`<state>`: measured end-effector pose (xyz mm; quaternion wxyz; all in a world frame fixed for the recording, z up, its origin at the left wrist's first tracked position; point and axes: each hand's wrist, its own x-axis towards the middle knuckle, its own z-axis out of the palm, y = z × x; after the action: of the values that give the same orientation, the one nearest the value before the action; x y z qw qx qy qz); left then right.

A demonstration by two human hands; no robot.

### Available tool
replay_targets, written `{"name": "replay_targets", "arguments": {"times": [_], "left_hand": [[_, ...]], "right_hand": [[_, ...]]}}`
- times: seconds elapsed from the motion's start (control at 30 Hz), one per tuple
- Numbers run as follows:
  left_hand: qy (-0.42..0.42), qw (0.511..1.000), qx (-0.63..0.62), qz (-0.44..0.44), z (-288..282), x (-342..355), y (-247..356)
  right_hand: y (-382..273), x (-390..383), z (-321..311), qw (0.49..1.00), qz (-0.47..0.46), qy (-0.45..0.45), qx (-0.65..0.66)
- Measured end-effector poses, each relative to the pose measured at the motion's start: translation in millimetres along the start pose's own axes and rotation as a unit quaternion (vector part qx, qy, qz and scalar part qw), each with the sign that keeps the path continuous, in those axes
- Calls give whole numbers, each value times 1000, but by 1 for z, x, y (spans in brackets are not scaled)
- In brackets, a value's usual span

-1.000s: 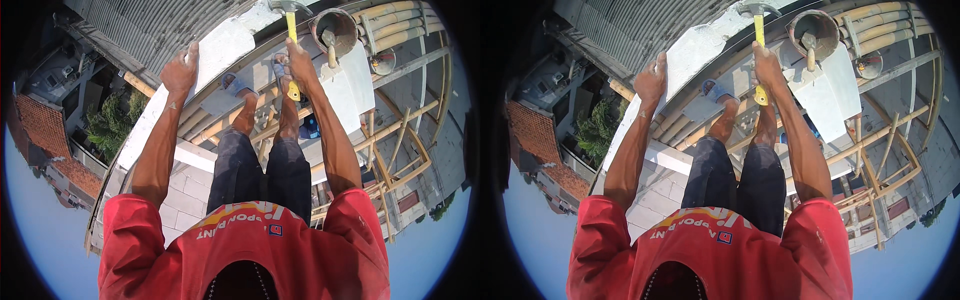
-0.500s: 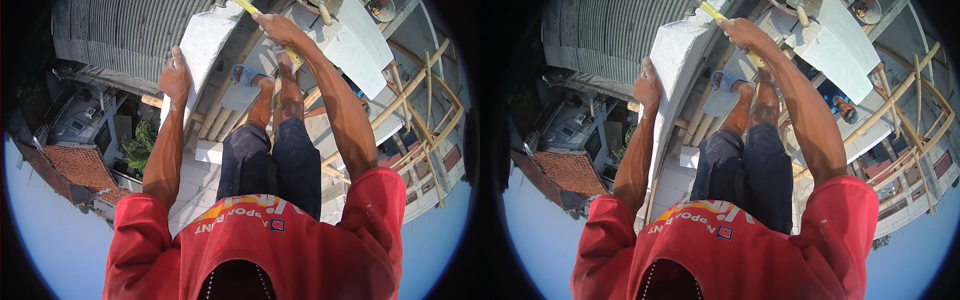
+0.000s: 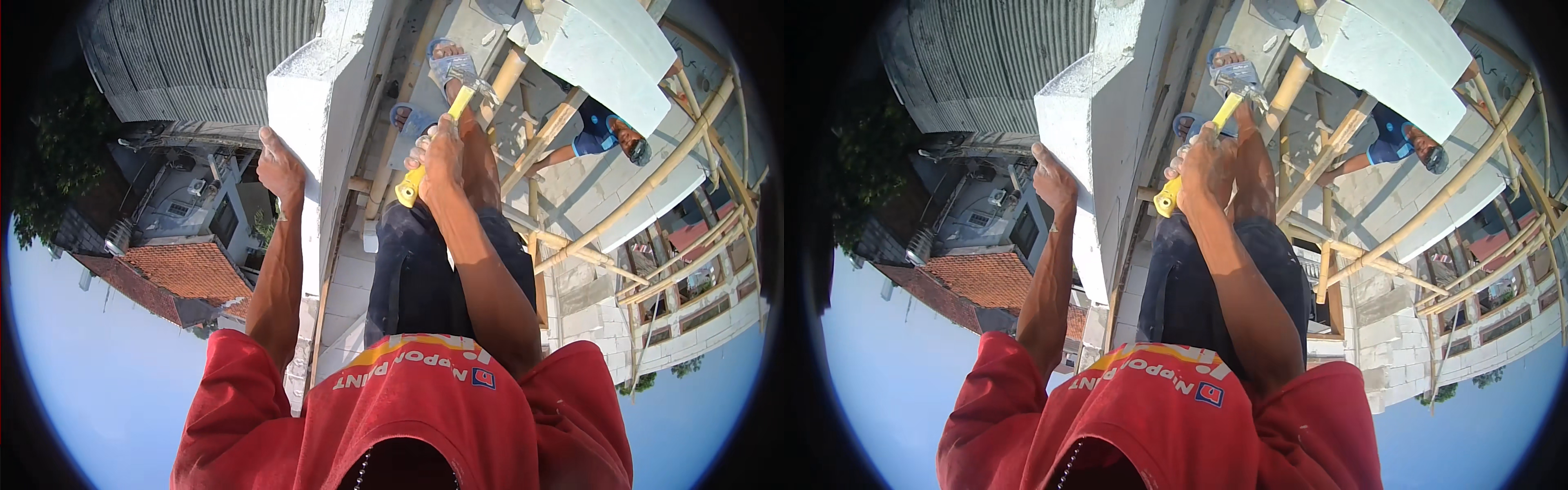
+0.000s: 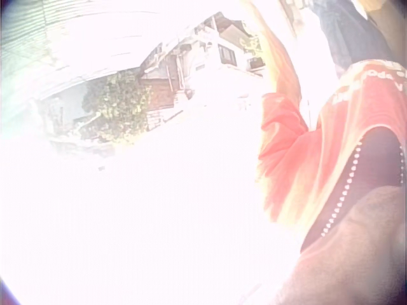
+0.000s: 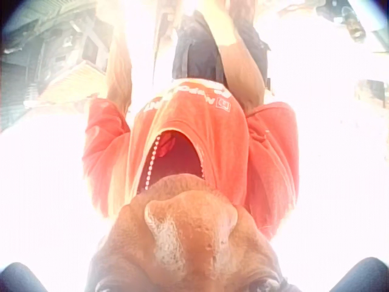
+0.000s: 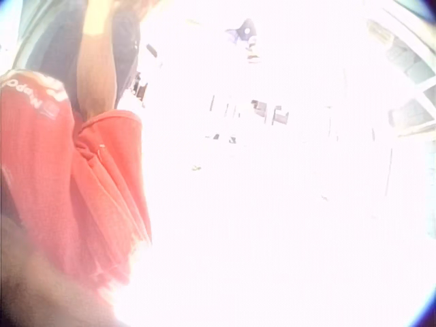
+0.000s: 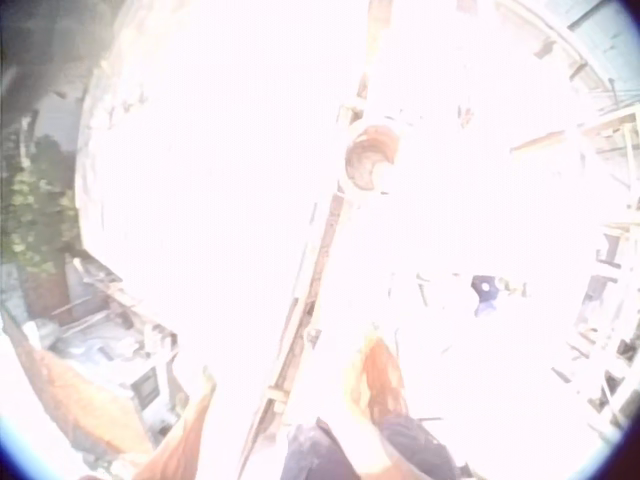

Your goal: The person applies mortar from a bucket to a wall edge using a trowel, lifts a white concrete block into position, and taps the block with a hammer to level it.

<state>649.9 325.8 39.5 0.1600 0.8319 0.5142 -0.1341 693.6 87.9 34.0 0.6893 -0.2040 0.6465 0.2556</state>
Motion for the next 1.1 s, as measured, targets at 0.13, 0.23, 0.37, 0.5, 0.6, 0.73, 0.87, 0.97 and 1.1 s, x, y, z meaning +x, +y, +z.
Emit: {"name": "replay_targets", "arguments": {"times": [0.13,0.23,0.37,0.5,0.6,0.73,0.87,0.97,1.1], "left_hand": [[10,1000,-12,-8,5,2,-6],[31,999,-4,-10,6,4,-10],[33,999,17,17,6,6,-11],[48,998,31,-35,6,2,-7],[37,998,37,-28,3,3,-7],[8,1000,26,-5,4,1,-8],[-202,977,-66,24,-17,27,-49],[-277,954,-74,89,-45,-1,-84],[-302,945,-71,106,-46,-10,-144]], "right_hand": [[65,-24,15,962,172,-54,-207],[60,-12,-2,966,180,-98,-160],[68,-5,-2,988,110,-88,-57],[62,-1,-1,981,126,-96,-113],[44,3,1,953,130,-109,-252],[31,3,-15,952,93,-107,-272],[31,7,-49,960,42,-77,-265],[49,1,-75,965,66,-51,-248],[107,4,-105,984,109,25,-139]]}}
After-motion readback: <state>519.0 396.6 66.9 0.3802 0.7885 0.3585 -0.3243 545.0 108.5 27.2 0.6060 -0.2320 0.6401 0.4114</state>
